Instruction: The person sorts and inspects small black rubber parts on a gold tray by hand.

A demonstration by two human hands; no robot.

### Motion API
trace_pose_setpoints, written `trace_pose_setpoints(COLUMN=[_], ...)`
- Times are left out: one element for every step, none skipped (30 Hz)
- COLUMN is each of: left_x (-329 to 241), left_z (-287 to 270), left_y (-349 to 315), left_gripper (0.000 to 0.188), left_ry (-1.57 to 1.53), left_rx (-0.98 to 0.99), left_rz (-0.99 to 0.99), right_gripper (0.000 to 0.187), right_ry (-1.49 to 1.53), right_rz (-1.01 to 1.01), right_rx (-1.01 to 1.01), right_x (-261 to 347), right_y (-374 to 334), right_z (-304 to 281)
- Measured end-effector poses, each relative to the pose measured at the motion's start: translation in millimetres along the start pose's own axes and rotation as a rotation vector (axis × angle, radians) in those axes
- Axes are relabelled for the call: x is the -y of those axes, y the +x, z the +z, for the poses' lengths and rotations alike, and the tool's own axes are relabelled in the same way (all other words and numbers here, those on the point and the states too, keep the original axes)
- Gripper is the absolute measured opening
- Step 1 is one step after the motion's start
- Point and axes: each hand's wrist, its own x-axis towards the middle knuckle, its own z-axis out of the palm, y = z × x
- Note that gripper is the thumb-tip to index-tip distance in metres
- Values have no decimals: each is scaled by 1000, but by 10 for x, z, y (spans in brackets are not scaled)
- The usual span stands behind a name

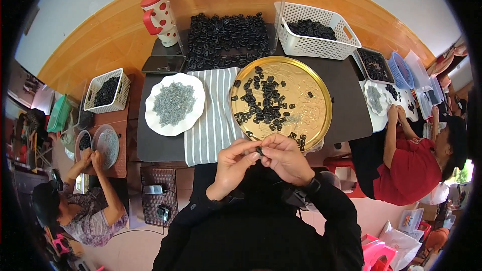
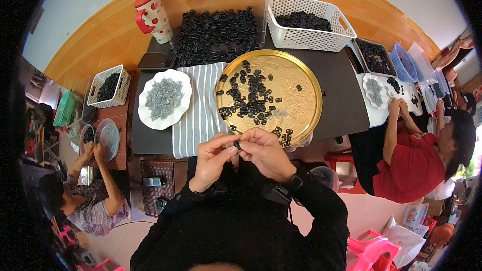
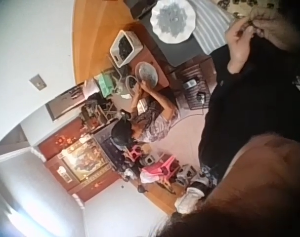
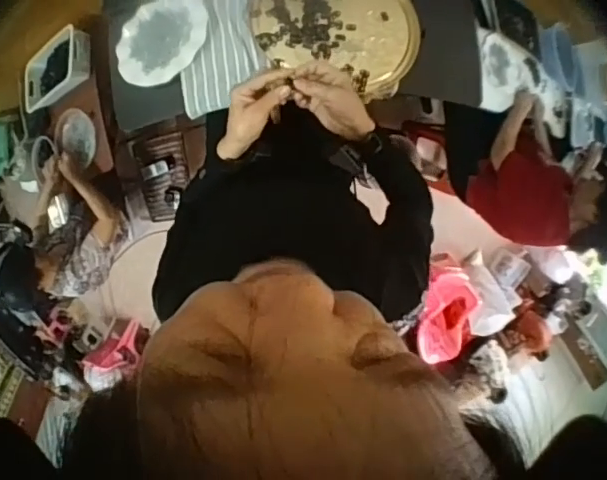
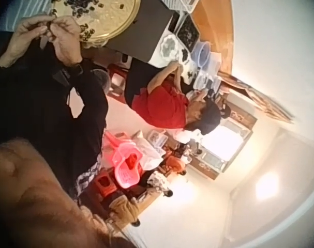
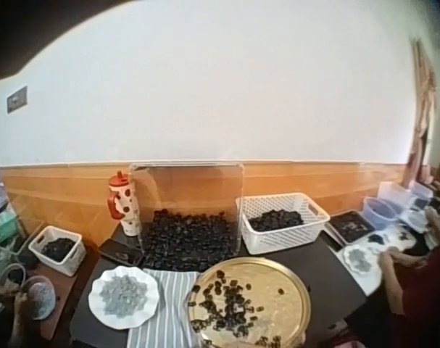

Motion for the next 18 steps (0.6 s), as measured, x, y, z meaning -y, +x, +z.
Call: trace_pose_setpoints(left_x=[5,-15,-7,10,23,29,34,41,40,34,27,58,61,50,46,53,62,73], left_z=[-11,-23,-28,-33,-43,-53,-63,-74,-95,-131,-169,-211,-228,-229,-226,-220,-224,-229], left_y=[0,-7,4,21,41,42,39,34,25,14,0,5,3,16,27,25,18,13], left_gripper=[26,24,24,20,16,16,14,12,12,12,13,18,18,19,19,22,22,23], left_ry=[35,7,9,-6,-22,-24,-114,-203,-206,-228,-249,-237,-244,-235,-225,-201,-203,-189], left_rx=[-6,-27,-29,-18,-7,-7,-8,-10,-13,-44,-75,-74,-72,-91,-111,-106,-105,-101], left_rz=[29,-4,-7,23,54,54,14,-27,-28,-62,-97,-87,-86,-103,-119,-108,-109,-100], right_gripper=[7,5,5,4,3,3,4,5,3,2,4,6,8,8,8,8,8,8], right_ry=[53,59,62,-52,-168,-170,-364,-558,-761,-1030,-1294,-1472,-1649,-1713,-1719,-1830,-1936,-1937], right_rz=[-4,-16,-13,-54,-95,-95,-128,-158,-251,-483,-722,-763,-802,-747,-745,-731,-715,-714], right_rx=[-1,-32,-32,-67,-101,-102,-102,-100,-86,-109,-128,-213,-298,-295,-300,-225,-144,-145], right_x=[-37,-45,-57,-72,-60,-17,61,131,235,355,470,586,682,740,765,778,772,756], right_y=[6,20,5,-16,-19,-39,-78,-101,-102,-75,-42,-42,-47,-58,-48,-31,-12,7], right_z=[3,52,57,59,75,94,121,116,34,-63,-162,-243,-316,-400,-475,-547,-579,-584])
